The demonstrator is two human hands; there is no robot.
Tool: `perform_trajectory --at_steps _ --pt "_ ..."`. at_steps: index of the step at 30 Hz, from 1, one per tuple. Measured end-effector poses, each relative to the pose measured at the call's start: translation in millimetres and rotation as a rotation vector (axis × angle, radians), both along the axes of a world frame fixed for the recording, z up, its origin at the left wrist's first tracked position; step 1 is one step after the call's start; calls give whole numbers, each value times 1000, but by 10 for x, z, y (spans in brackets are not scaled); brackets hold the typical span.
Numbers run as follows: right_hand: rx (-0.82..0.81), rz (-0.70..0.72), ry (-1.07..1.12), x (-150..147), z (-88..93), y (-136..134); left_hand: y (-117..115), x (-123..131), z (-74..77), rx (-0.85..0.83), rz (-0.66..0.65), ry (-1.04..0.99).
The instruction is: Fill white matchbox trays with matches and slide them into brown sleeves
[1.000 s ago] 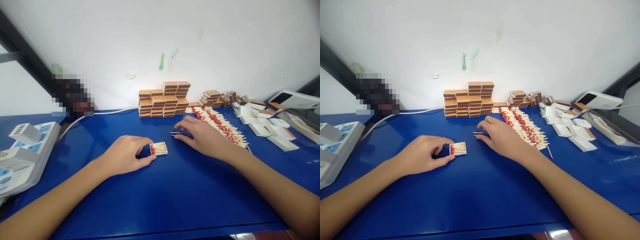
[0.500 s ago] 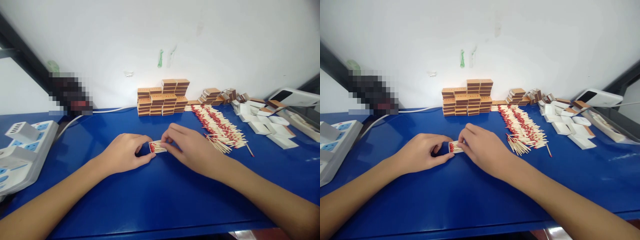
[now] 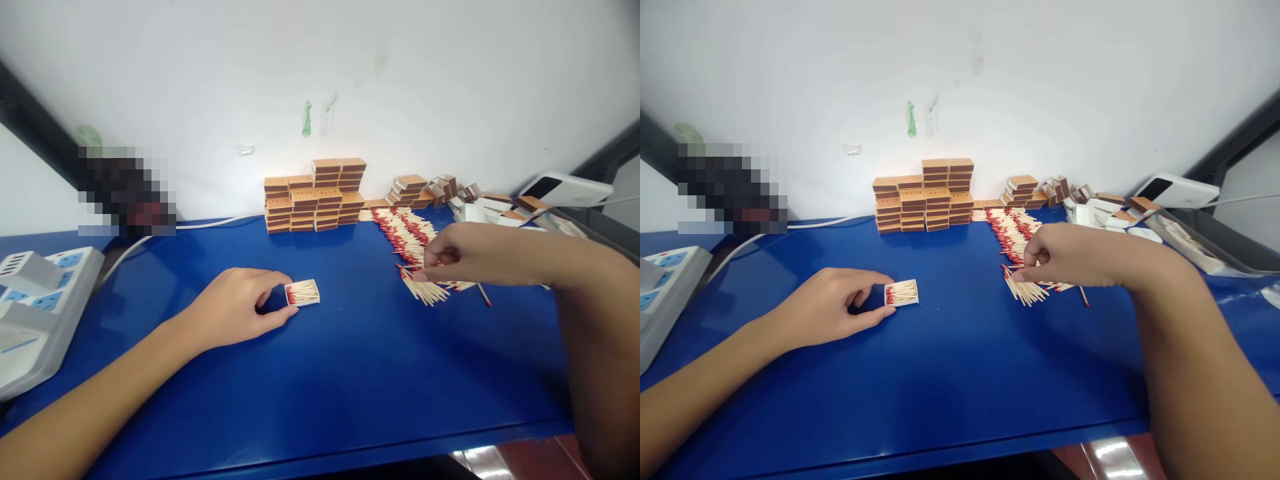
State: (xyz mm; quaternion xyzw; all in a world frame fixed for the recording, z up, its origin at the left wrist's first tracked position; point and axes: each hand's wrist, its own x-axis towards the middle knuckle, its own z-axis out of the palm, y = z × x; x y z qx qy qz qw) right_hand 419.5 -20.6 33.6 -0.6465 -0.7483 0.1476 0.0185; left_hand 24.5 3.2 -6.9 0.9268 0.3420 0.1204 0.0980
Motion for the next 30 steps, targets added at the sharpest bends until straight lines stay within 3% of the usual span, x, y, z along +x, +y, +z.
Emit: perform_trajectory --at_steps 3,4,9,16,21,30 --pt "-223 10 -27 -91 -31 -50 -6 7 -1 -5 -1 -5" --pt "-226 15 -24 -157 -35 -57 -9 7 -1 -8 0 -4" --pt "-158 47 -46 -422 -35 -68 -7 4 -2 -5 0 -5" --pt "-96 37 -91 -380 -111 -27 -9 6 -2 -5 -1 -8" --pt "-90 83 -3 -406 -138 -2 -13 9 3 2 -10 -2" --pt "181 192 149 -661 -201 26 -30 27 1 -37 -3 -7"
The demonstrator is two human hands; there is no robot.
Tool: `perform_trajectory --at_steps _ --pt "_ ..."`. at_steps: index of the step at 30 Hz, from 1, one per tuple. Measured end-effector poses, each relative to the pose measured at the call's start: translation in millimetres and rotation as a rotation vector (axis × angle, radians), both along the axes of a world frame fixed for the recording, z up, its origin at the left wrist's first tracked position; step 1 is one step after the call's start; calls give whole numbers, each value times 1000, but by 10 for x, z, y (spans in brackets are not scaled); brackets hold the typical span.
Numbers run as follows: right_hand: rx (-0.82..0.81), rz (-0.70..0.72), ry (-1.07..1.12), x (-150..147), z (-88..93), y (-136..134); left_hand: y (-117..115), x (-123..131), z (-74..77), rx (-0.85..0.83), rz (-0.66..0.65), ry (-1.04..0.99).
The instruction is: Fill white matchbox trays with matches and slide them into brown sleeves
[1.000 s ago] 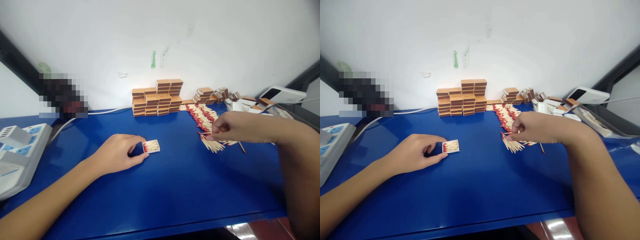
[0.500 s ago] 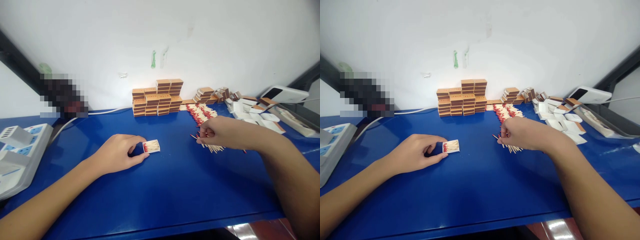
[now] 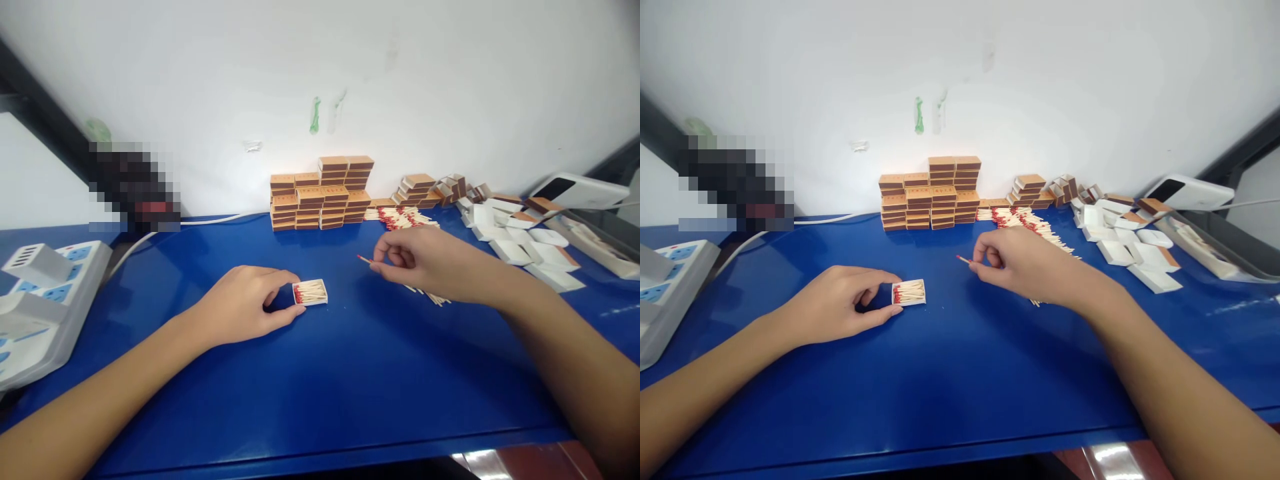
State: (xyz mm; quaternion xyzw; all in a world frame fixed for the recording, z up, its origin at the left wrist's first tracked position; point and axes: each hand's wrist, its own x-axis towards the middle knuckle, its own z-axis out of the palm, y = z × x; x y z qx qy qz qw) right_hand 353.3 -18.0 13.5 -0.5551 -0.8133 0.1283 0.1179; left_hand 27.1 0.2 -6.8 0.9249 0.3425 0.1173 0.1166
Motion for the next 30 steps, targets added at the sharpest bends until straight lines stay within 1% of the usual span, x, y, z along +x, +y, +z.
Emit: perform_trajectory --at_steps 3,6,10,17,21,25,30 --pt "58 106 72 -240 -21 -92 -22 35 -11 -29 -1 -13" --pt "91 176 104 -462 -45 -190 -53 76 -18 -44 -10 -42" --pt "84 231 107 -612 -60 -242 -84 116 -18 -67 -38 -65" --pt "5 262 92 -630 -65 -239 -77 141 -8 -67 -43 -60" --pt "-45 235 122 -563 -69 -216 -81 138 -4 -71 -44 -57" --pt "-87 226 97 -498 -75 -190 -80 120 -10 -75 -46 -52" --pt "-101 196 111 -519 -101 -189 -81 110 -9 -80 -41 -38"
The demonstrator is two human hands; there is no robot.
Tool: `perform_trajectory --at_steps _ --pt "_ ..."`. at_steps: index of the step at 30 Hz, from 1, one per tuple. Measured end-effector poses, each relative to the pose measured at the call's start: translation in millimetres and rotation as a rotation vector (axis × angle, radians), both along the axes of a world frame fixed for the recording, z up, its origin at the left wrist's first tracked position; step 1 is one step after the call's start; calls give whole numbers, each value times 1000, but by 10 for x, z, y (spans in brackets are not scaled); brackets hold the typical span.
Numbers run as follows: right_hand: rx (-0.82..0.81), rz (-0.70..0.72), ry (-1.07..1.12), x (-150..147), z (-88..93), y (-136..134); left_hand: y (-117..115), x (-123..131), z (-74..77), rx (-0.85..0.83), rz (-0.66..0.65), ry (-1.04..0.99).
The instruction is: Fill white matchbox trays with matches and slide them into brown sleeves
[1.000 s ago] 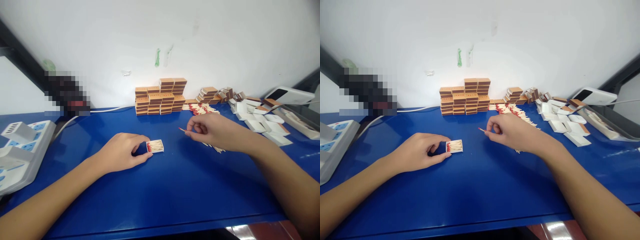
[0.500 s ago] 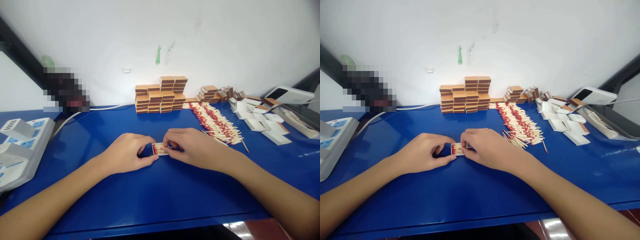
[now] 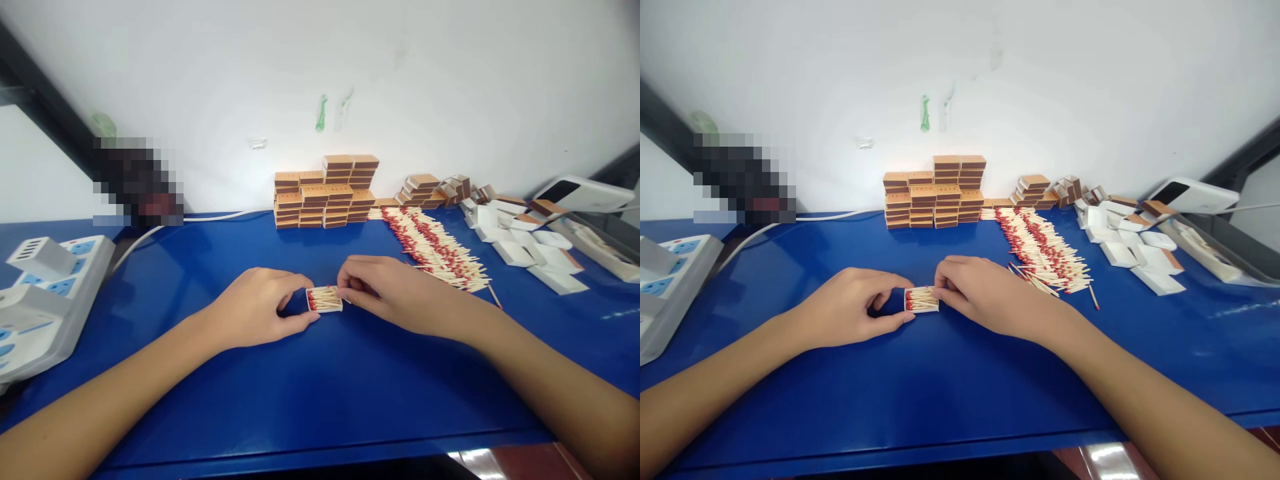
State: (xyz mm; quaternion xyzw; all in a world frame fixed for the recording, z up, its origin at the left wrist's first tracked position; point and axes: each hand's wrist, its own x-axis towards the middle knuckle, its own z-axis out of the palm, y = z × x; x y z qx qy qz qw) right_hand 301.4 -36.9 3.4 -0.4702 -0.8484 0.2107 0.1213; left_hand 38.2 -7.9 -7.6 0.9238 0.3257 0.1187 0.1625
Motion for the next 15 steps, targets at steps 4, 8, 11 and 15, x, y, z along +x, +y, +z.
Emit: perform_trajectory --at_steps 4,8,11,15 --pt "1 -64 -12 -40 -19 -14 0 8 -3 8 -12 -15" --pt "-66 -100 -7 -53 -8 -33 2 15 -13 15 -14 -19" --pt "-66 -119 -7 -51 14 -49 3 15 -12 20 -13 -19" --pt "-76 -113 -56 -50 37 -69 9 2 -8 16 -16 -12"
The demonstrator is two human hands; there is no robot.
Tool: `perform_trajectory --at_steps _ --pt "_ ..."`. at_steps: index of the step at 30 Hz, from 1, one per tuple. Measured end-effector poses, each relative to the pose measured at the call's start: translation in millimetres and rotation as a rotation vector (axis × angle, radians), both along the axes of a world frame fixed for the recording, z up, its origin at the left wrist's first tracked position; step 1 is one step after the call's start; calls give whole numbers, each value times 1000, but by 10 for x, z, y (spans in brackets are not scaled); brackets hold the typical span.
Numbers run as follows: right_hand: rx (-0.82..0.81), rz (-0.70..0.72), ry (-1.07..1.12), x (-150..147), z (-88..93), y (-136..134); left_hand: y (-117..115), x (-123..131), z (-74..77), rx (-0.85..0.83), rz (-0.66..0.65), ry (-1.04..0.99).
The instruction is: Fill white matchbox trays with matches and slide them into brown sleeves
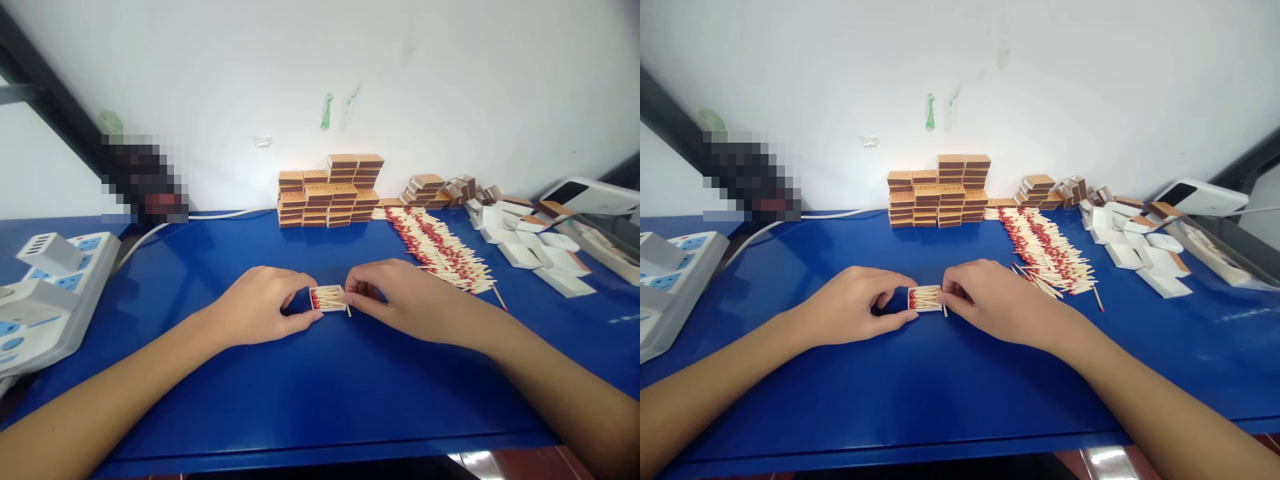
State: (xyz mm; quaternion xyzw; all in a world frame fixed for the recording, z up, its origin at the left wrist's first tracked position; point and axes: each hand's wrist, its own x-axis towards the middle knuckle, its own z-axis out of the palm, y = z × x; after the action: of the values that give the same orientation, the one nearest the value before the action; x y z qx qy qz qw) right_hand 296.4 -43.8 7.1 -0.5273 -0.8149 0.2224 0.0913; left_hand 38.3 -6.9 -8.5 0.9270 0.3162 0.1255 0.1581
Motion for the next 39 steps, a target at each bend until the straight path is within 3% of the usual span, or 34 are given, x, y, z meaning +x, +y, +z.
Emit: perform_trajectory --at_steps 6,13,16,22,29,39 --pt "65 22 10 1 -10 -9 5 6 -4 1 10 9" --pt "328 133 2 -76 -111 28 -4 7 -11 15 6 4" --pt "299 170 61 -37 -96 56 -6 -4 -8 27 6 1" --pt "272 47 134 25 -19 83 -12 0 -1 12 4 -1" --pt "158 65 138 -123 -129 87 -6 -13 -14 8 6 3" --pt "97 36 179 -116 -138 100 0 -18 -27 -7 22 3"
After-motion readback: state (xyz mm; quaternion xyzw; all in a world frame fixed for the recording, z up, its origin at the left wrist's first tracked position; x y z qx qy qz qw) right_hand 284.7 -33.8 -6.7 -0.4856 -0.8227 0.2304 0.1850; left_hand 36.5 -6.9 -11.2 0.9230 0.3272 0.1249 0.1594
